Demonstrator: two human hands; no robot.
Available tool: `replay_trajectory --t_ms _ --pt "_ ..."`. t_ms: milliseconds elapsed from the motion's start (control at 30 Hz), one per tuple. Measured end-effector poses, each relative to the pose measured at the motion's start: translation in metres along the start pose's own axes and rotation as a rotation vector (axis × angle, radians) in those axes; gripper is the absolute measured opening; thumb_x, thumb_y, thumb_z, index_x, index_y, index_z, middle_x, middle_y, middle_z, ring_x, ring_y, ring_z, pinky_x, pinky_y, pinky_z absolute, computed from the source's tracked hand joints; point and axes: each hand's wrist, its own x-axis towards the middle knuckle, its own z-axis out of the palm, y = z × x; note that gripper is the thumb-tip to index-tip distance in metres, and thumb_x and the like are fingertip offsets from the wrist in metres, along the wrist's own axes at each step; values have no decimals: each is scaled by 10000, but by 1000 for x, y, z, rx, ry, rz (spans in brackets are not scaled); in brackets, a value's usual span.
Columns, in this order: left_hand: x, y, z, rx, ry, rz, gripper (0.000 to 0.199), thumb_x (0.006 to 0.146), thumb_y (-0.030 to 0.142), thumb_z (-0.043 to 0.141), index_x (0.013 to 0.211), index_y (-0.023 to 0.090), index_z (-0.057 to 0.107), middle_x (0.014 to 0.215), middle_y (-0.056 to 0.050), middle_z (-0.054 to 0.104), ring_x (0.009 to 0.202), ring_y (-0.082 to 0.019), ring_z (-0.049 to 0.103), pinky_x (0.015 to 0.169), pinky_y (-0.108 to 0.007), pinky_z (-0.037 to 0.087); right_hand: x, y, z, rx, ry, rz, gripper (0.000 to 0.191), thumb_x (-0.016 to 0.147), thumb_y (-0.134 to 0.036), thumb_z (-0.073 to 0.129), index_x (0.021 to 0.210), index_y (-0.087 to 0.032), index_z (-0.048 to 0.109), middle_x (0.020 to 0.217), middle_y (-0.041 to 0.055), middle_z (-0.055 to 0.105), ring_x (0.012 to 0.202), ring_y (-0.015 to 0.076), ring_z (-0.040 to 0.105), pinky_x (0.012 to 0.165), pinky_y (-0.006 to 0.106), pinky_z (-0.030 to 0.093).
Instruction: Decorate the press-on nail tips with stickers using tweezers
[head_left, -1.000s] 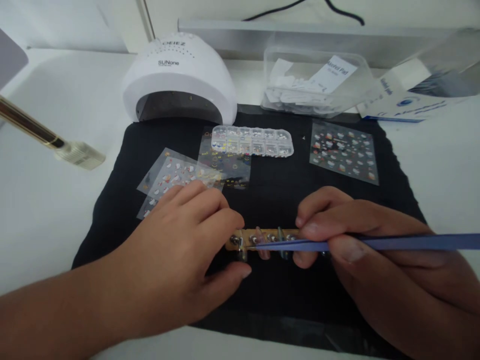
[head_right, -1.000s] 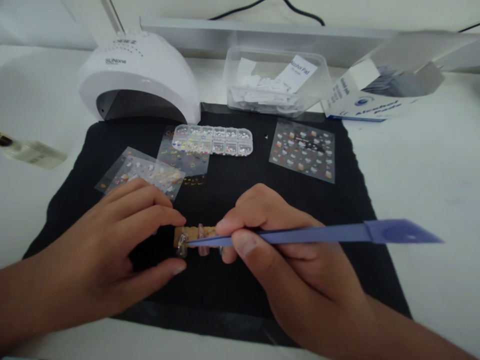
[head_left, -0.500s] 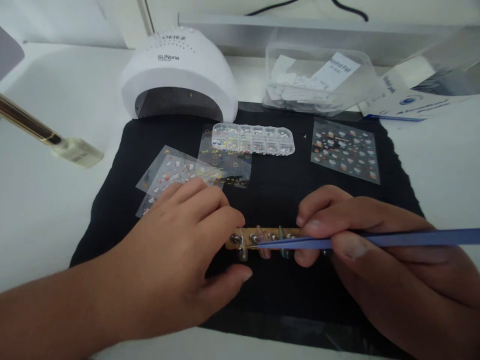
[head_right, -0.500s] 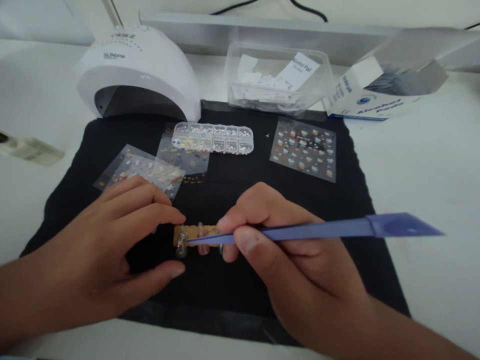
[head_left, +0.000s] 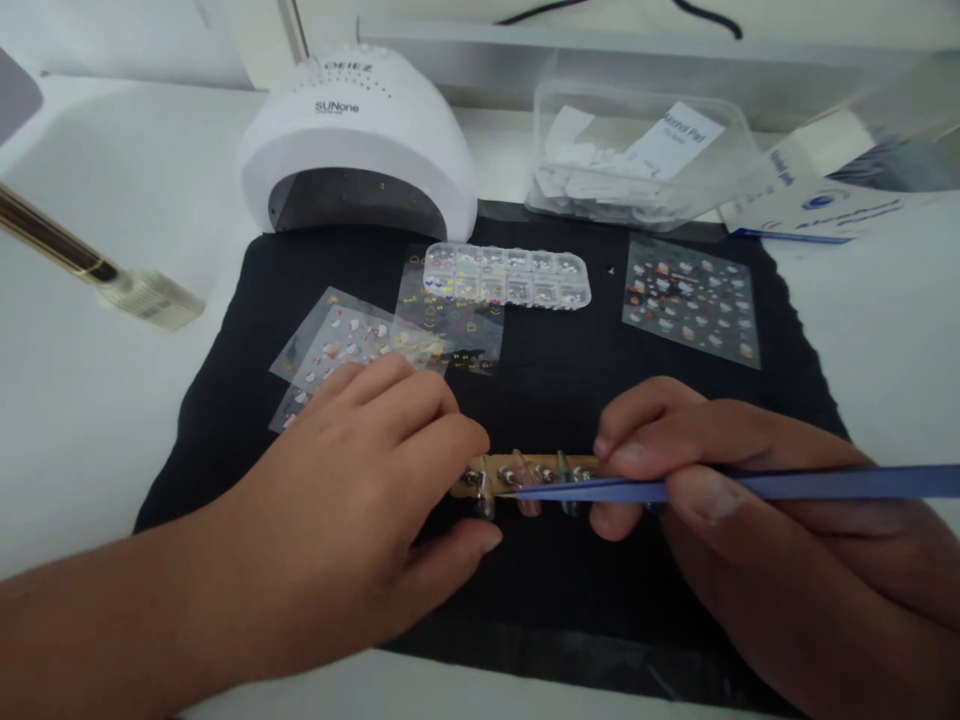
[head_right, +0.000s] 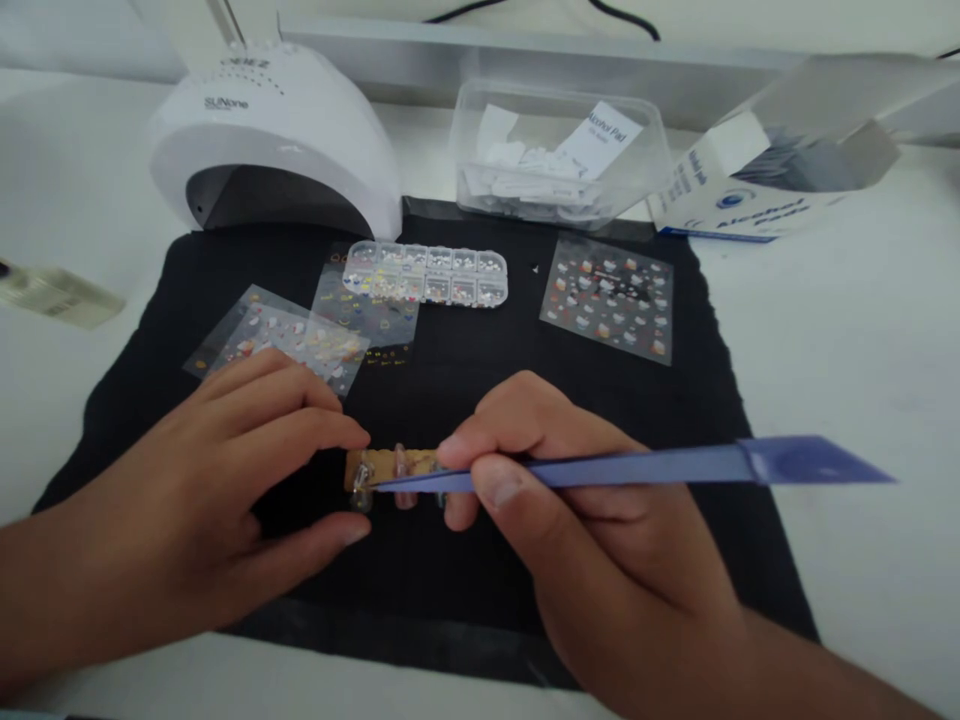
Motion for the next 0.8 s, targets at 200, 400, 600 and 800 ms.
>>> replay_trajectory --t_ms 200,400,600,800 --pt "-2 0 0 -4 6 8 94 919 236 646 992 185 675 929 -44 643 901 -250 539 774 -447 453 0 2 3 5 26 24 145 993 -284 613 987 -325 753 730 4 671 770 170 607 677 252 552" --pt "0 0 2 0 29 11 92 931 236 637 996 186 678 920 -34 633 894 -248 531 775 -444 446 -4 3 6 -34 90 70 154 983 -331 620 930 -361 762 671 -7 673 759 180 623 646 252 559" --pt "0 0 1 3 19 13 89 934 230 630 983 176 682 917 -38 635 895 -256 537 772 -445 450 -2 1 7 -32 99 83 157 974 -323 628 915 -363 769 674 -7 688 785 177 633 652 241 561" --pt "0 -1 1 6 10 10 100 940 236 622 993 182 688 919 -39 632 902 -263 541 770 -458 461 -1 0 9 -4 116 87 159 970 -305 631 919 -357 772 654 -5 676 792 180 630 659 243 571"
